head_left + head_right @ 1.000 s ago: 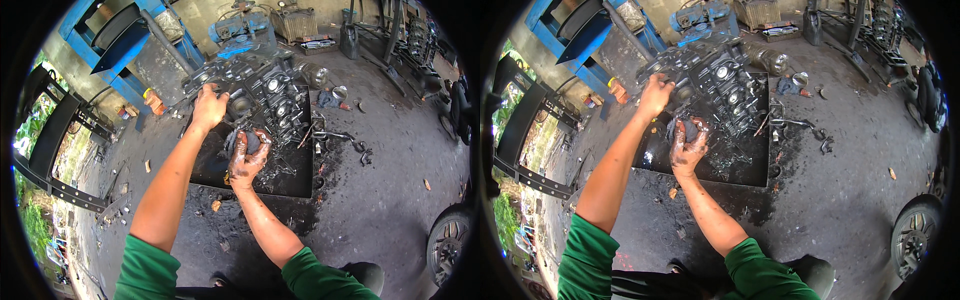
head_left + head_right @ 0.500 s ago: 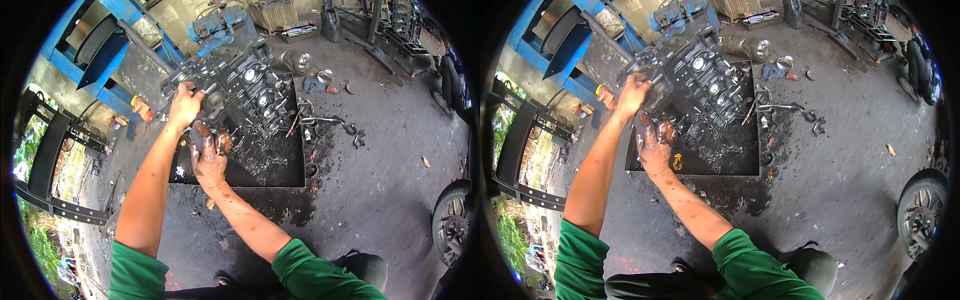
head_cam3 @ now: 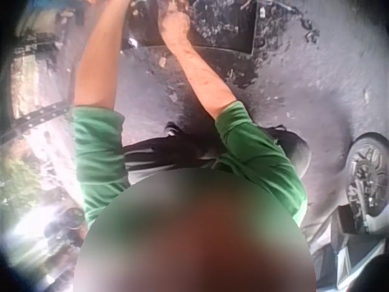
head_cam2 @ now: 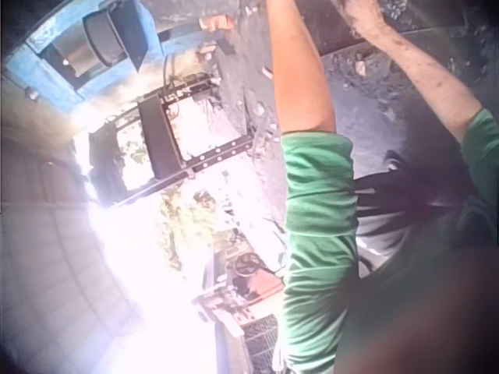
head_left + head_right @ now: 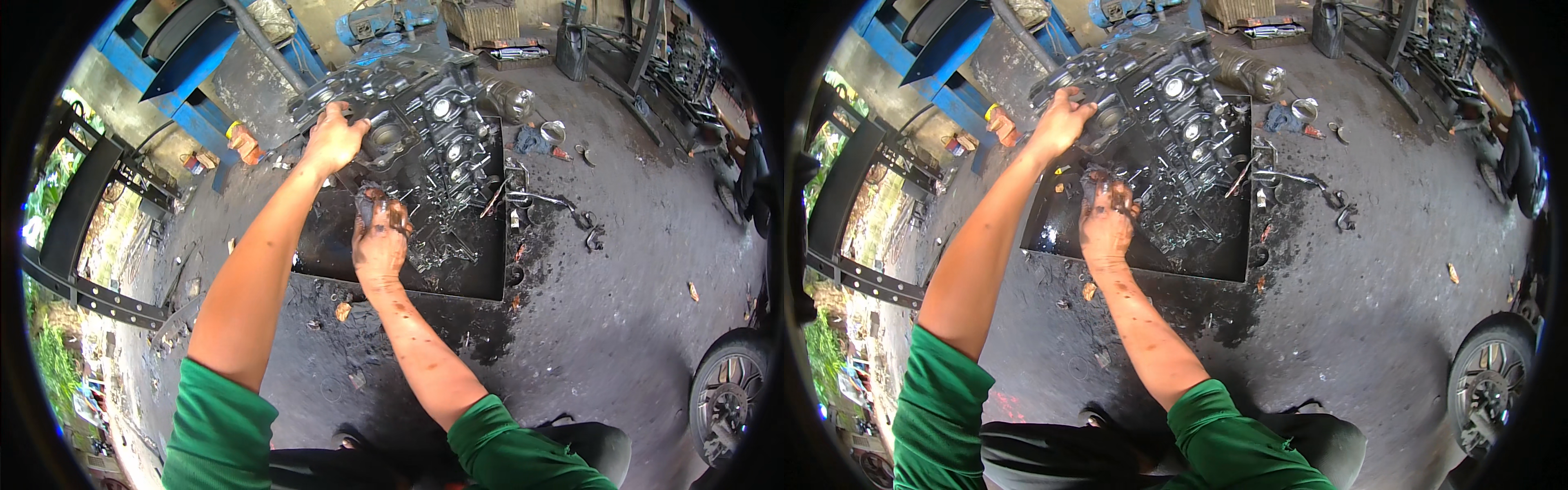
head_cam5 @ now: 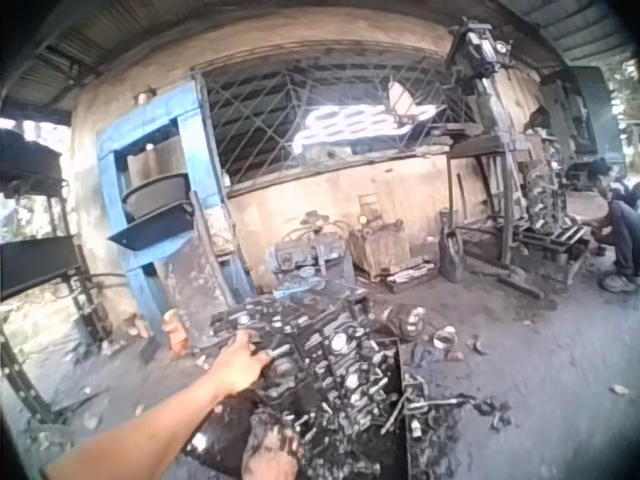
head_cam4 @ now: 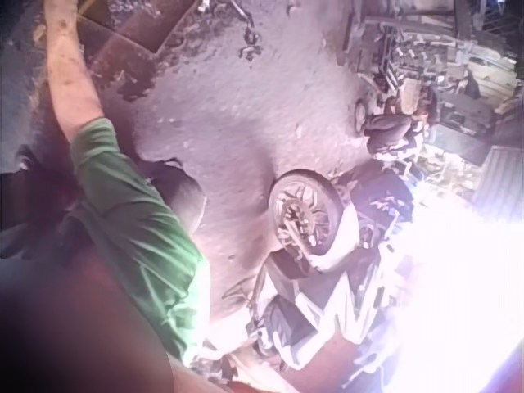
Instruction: The person cleans a large black engine component by hand, scrubbing its surface with a dark cloth and later using a yellow-handled scraper to remove residue. The person repeatedly wipes and scrapes different areas of the part while it rests on a metal tray in a workshop.
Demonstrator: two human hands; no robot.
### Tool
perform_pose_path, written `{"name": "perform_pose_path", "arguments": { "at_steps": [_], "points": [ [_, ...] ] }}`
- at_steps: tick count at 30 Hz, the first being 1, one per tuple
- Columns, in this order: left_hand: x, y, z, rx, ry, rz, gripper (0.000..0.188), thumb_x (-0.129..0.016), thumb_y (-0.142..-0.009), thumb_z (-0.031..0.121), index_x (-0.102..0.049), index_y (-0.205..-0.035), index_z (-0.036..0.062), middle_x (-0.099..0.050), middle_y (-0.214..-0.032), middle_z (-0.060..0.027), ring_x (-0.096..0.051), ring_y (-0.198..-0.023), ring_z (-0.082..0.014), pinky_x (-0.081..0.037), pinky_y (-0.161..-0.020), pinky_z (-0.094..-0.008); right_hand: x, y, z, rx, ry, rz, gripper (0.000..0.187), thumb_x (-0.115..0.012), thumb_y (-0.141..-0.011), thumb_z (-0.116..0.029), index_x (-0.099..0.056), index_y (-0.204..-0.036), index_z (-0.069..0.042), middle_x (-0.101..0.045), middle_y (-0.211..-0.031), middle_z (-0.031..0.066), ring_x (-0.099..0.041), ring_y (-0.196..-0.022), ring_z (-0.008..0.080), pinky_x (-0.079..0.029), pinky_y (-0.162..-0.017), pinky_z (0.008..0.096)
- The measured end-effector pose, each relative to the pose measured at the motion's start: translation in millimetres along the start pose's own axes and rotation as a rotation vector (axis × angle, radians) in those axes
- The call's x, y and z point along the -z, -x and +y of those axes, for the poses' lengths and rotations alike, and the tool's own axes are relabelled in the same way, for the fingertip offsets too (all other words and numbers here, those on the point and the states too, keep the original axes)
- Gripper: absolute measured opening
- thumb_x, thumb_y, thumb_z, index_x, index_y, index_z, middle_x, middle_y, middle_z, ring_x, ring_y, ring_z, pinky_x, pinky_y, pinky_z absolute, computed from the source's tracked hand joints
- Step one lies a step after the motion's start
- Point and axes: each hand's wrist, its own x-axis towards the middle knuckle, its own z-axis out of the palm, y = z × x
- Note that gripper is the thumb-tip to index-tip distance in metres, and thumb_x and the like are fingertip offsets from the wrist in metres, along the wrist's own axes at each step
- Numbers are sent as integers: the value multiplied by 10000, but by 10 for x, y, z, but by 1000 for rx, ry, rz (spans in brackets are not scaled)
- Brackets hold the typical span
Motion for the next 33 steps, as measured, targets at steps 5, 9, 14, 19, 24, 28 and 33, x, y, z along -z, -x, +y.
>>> {"name": "perform_pose_path", "arguments": {
  "at_steps": [5, 9, 14, 19, 24, 28, 33],
  "points": [
    [13, 1, 13, -17, 19, -11, 703, -638, -896, 391, -389, -1434, 13, -422, -1472, -263, -405, -1361, -435, -321, -1135, -462, 169, -33, 174, 60, 136, -183, 447, -660, -873, -223, -557, -1299, -134, -599, -1117, 145, -573, -1103, 330, -464, -928, 486],
    [2, -18, -4, 3, 35, -8, 702, -634, -895, 393, -387, -1436, 20, -436, -1459, -261, -408, -1346, -450, -321, -1130, -473, 385, -63, 312, 50, 241, -331, 397, -649, -896, -245, -589, -1277, -150, -634, -1133, 128, -581, -1136, 317, -477, -921, 489],
    [-29, -61, -54, 9, 66, -4, 717, -625, -908, 404, -364, -1447, 10, -424, -1459, -281, -389, -1368, -443, -317, -1137, -453, 694, -20, 303, 6, 9, -327, 359, -674, -886, -215, -624, -1234, -143, -635, -1051, 152, -609, -1039, 360, -495, -907, 468],
    [49, -87, -36, 57, 243, -78, 845, -602, -924, 465, -237, -1498, -38, -361, -1492, -311, -344, -1416, -402, -291, -1155, -429, 430, -165, -77, 296, -154, -59, 559, -726, -784, -123, -581, -1322, -173, -582, -1165, 111, -543, -1091, 340, -462, -942, 462],
    [208, 31, -54, 144, 432, -104, 1004, -596, -908, 569, -128, -1530, -65, -306, -1525, -303, -332, -1421, -364, -282, -1150, -419, 36, -225, -265, 233, -118, 63, 712, -762, -704, -97, -530, -1369, -196, -534, -1215, 79, -491, -1130, 301, -397, -962, 461],
    [253, 87, -68, 110, 313, -66, 1000, -600, -902, 587, -153, -1528, -53, -313, -1522, -302, -342, -1416, -359, -285, -1147, -422, -11, -125, -276, 138, -157, 63, 737, -762, -707, -89, -504, -1390, -182, -539, -1222, 86, -490, -1143, 304, -380, -986, 468],
    [272, 11, 18, 57, 295, -8, 975, -629, -904, 502, -145, -1505, -94, -533, -1350, -278, -485, -1311, -343, -334, -1112, -377, 1, -47, -238, 87, -179, 36, 725, -751, -718, -75, -502, -1391, -177, -543, -1228, 102, -490, -1157, 310, -369, -1010, 468]
  ]
}}
